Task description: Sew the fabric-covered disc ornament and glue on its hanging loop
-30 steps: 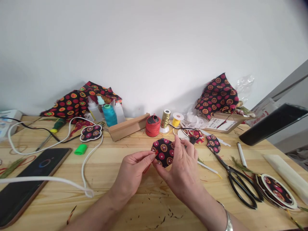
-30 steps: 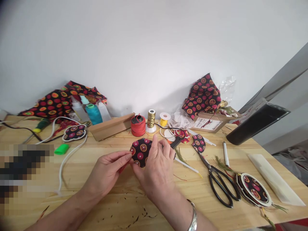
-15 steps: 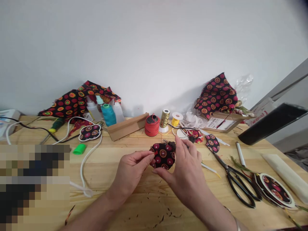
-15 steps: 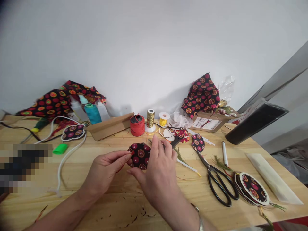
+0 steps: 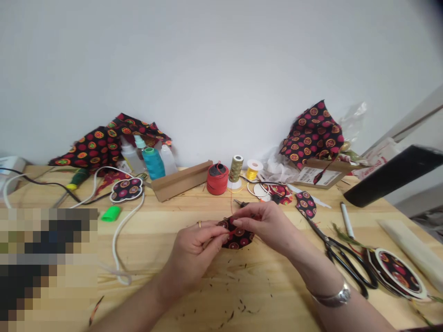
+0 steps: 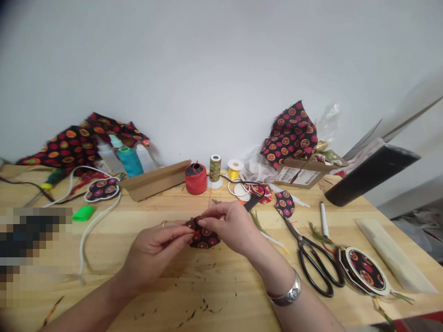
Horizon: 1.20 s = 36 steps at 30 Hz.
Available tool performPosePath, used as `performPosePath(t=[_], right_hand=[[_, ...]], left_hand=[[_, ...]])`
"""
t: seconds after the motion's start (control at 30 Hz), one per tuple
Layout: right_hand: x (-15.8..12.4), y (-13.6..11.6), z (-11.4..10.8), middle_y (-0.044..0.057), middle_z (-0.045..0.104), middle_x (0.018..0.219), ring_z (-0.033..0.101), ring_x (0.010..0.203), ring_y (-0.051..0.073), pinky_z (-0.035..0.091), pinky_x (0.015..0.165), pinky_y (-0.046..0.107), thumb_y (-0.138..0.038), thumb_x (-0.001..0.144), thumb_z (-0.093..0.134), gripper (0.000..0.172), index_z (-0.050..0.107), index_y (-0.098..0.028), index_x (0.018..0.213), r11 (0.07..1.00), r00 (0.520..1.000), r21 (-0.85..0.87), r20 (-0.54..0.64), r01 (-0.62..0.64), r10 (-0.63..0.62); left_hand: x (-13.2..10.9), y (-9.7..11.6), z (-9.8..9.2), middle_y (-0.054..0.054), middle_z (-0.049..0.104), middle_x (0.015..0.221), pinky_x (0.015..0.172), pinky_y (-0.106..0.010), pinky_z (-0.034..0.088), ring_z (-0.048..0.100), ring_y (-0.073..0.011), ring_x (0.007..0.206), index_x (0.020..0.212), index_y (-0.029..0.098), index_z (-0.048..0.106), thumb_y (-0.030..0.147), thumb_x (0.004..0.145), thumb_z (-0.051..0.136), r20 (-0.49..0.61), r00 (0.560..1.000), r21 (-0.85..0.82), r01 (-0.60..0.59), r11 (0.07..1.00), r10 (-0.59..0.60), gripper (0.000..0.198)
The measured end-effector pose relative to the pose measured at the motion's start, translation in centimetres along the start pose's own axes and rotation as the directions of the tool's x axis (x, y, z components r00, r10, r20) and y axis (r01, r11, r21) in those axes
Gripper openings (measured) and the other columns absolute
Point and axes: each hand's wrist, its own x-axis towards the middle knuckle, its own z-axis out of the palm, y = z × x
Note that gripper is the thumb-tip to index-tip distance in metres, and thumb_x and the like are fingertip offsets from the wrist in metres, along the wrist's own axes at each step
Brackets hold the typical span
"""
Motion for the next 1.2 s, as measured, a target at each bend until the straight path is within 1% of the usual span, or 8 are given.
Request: performPosePath(t=[0.13, 0.3, 0.4, 0.47, 0.53, 0.63, 0.73, 1.2], right_hand=[[0.0, 0.5, 0.2, 0.003, 0.067, 0.067, 0.056, 0.056, 0.011, 0.044, 0.053, 0.022, -0.030, 0.073, 0.062, 0.019, 0.072, -0.014, 0.078, 0.997, 0.998, -0.062, -0.036, 0.042, -0.045], [0.0, 1.2, 0.2, 0.002, 0.067, 0.063, 0.055, 0.055, 0.011, 0.044, 0.051, 0.021, -0.030, 0.073, 0.062, 0.017, 0.071, -0.016, 0.076, 0.997, 0.997, -0.065, -0.061, 0.038, -0.042], [0.0, 1.6, 0.0, 0.002, 0.066, 0.062, 0.054, 0.052, 0.010, 0.041, 0.049, 0.020, -0.031, 0.071, 0.064, 0.018, 0.071, -0.015, 0.074, 1.000, 0.998, -0.021, -0.054, -0.013, 0.012], [0.0, 1.7, -0.2, 0.001, 0.066, 0.060, 0.053, 0.050, 0.009, 0.039, 0.048, 0.020, -0.031, 0.070, 0.066, 0.018, 0.071, -0.014, 0.073, 0.999, 0.998, 0.001, -0.047, -0.038, 0.038], [0.0, 1.7, -0.3, 0.001, 0.065, 0.058, 0.052, 0.049, 0.008, 0.039, 0.047, 0.020, -0.031, 0.069, 0.066, 0.018, 0.071, -0.013, 0.072, 0.998, 0.998, 0.038, -0.028, -0.055, 0.056], [-0.1, 1.6, -0.2, 0.001, 0.064, 0.057, 0.052, 0.048, 0.008, 0.040, 0.046, 0.019, -0.031, 0.069, 0.066, 0.019, 0.071, -0.013, 0.071, 0.992, 0.997, 0.093, 0.015, -0.079, 0.078], [-0.1, 1.5, -0.1, 0.001, 0.064, 0.056, 0.051, 0.047, 0.008, 0.040, 0.045, 0.019, -0.031, 0.069, 0.066, 0.019, 0.070, -0.013, 0.071, 0.991, 0.996, 0.095, 0.024, -0.091, 0.089], [0.1, 2.5, 0.0, 0.002, 0.066, 0.061, 0.053, 0.050, 0.008, 0.041, 0.048, 0.019, -0.034, 0.069, 0.068, 0.021, 0.070, -0.013, 0.072, 0.992, 0.998, 0.110, 0.019, -0.055, 0.054]], left_hand=[[-0.1, -0.2, 0.0, -0.003, 0.074, 0.083, 0.070, -0.027, 0.053, 0.067, -0.0176, 0.075, 0.083, 0.026, 0.073, 0.015, 0.074, 0.062, -0.014, 1.000, -0.007, 0.019, 1.000, -0.019, 0.018], [0.4, 0.1, -0.6, -0.003, 0.074, 0.091, 0.079, -0.026, 0.052, 0.066, -0.0187, 0.086, 0.075, 0.025, 0.075, 0.020, 0.072, 0.065, -0.083, 0.976, -0.109, 0.190, 0.976, -0.199, 0.011], [0.7, 0.2, -1.0, -0.002, 0.075, 0.084, 0.073, -0.025, 0.053, 0.068, -0.0173, 0.077, 0.075, 0.025, 0.075, 0.023, 0.070, 0.067, -0.159, 0.942, -0.089, 0.286, 0.954, -0.297, 0.009], [0.7, 0.1, -1.1, 0.000, 0.074, 0.079, 0.069, -0.023, 0.053, 0.067, -0.0158, 0.072, 0.077, 0.026, 0.074, 0.022, 0.071, 0.066, -0.195, 0.947, -0.045, 0.252, 0.967, -0.256, 0.010], [0.7, 0.0, -1.0, 0.000, 0.073, 0.077, 0.065, -0.023, 0.053, 0.066, -0.0150, 0.069, 0.079, 0.025, 0.073, 0.020, 0.073, 0.063, -0.172, 0.972, 0.020, 0.164, 0.986, -0.158, 0.013], [0.6, -0.3, -0.8, 0.000, 0.073, 0.079, 0.067, -0.024, 0.052, 0.065, -0.0153, 0.071, 0.083, 0.025, 0.073, 0.015, 0.075, 0.060, -0.133, 0.991, 0.138, 0.030, 0.990, -0.012, 0.018], [0.5, -0.5, -0.8, -0.001, 0.072, 0.080, 0.070, -0.025, 0.050, 0.065, -0.0157, 0.074, 0.086, 0.025, 0.072, 0.013, 0.076, 0.059, -0.119, 0.991, 0.220, -0.039, 0.975, 0.066, 0.020], [0.6, -0.5, -1.0, -0.002, 0.068, 0.077, 0.065, -0.022, 0.049, 0.062, -0.0129, 0.070, 0.085, 0.019, 0.069, 0.014, 0.080, 0.056, -0.005, 0.993, 0.294, -0.115, 0.949, 0.121, 0.015]])
